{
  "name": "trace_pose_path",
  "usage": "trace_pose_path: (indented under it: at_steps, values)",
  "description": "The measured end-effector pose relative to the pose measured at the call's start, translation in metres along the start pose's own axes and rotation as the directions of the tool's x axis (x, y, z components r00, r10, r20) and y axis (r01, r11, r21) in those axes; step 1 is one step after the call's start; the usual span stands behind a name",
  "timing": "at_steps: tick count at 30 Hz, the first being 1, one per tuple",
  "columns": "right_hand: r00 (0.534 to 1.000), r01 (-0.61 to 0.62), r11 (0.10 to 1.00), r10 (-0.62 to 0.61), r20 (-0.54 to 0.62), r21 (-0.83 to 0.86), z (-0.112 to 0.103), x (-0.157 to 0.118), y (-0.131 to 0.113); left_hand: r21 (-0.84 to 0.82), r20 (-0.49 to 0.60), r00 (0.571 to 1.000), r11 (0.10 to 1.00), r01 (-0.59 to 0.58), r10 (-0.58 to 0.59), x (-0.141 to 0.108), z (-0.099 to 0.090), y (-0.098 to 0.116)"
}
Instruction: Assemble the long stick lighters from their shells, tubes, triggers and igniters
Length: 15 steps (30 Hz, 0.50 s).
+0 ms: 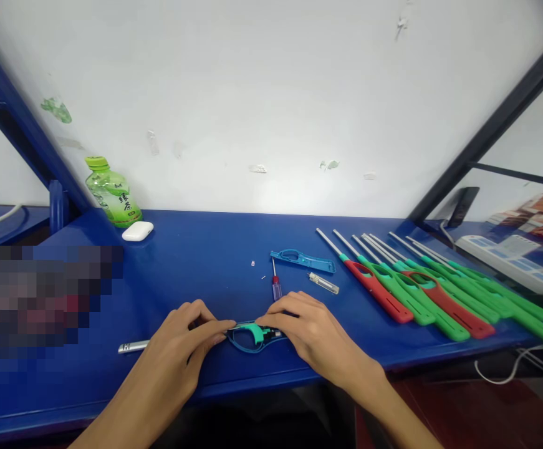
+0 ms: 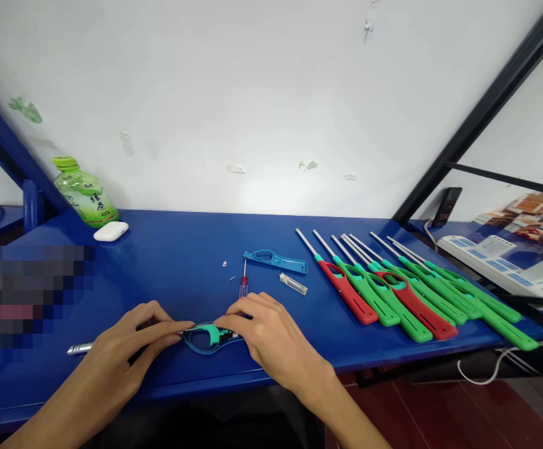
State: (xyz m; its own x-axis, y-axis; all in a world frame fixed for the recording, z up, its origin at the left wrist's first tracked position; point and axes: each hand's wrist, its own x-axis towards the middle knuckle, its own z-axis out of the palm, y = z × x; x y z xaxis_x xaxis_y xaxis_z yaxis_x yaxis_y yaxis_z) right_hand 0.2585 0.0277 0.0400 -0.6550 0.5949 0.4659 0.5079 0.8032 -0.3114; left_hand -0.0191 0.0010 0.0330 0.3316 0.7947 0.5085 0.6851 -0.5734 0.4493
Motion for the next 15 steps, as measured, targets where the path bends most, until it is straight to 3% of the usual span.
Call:
trace_pose_path:
  at_steps: [8,15]
  values:
    - [0.997,0.007,1.0,-0.006,-0.075,0.009,0.004,-0.002,-0.001,0.061,-0.035,0.992,0.991,-0.115,0.117,0.002,0.001,-0.001]
    - [0.985,0.0,1.0,0.003,-0.172,0.016,-0.005,0.005,0.0,0.12,-0.016,0.992,0.986,-0.119,0.121,-0.001,0.0,0.002]
